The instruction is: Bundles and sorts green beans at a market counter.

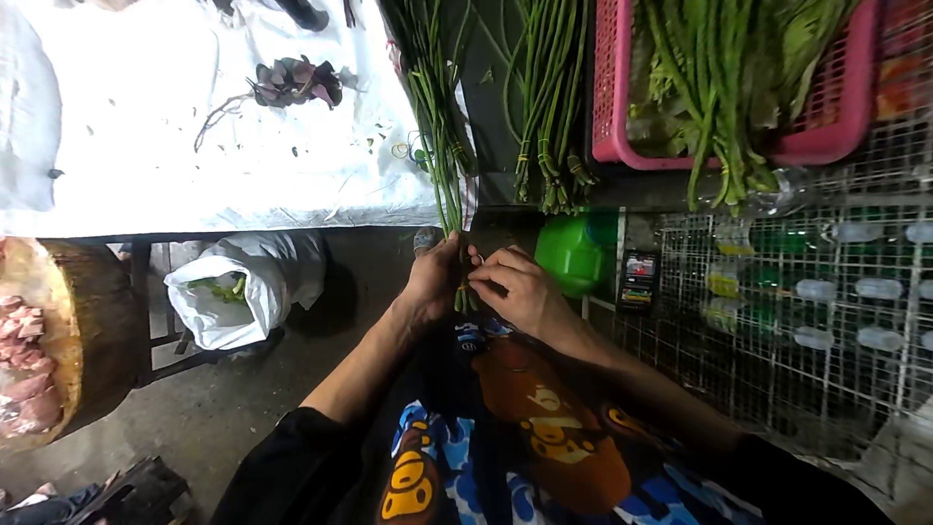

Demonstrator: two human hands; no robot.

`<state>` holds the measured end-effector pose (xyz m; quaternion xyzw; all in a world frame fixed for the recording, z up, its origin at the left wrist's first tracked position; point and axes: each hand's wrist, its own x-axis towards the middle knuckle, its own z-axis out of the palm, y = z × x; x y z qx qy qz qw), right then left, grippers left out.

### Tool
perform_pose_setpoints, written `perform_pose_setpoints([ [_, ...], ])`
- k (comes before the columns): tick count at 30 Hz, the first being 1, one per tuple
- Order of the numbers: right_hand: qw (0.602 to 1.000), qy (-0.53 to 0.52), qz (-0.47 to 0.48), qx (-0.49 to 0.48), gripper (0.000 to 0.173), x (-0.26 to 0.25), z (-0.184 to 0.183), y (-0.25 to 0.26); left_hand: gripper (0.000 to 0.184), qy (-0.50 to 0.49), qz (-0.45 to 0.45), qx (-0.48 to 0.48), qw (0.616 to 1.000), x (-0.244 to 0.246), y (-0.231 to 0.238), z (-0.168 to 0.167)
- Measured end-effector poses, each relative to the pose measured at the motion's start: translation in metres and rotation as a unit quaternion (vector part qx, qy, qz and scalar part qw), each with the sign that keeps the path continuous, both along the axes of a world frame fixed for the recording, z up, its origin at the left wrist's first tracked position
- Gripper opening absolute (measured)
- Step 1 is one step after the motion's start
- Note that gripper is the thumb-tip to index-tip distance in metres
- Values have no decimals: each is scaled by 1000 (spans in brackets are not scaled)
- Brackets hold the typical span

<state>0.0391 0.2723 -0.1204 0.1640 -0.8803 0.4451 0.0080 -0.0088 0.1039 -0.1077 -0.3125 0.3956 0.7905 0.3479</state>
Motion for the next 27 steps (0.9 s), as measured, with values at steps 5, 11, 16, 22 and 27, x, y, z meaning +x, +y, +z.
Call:
perform_pose_setpoints([
  [5,1000,-25,-9,-4,12,0,10,-3,32,7,4,-2,1000,0,1,0],
  [11,998,-52,1,45,9,-3,15,-6,31,31,-21,-28,999,5,8,0],
  [16,995,-85,28,42,15,-7,-1,-1,32,40,-25,-49,998,5,10,0],
  [22,966,-162,47,-194,8,-7,-3,5,28,49,-17,-51,997,2,9,-10],
  [27,878,-277,13,-390,13,-5,-2,4,28,58,-7,-38,998,-2,6,-7],
])
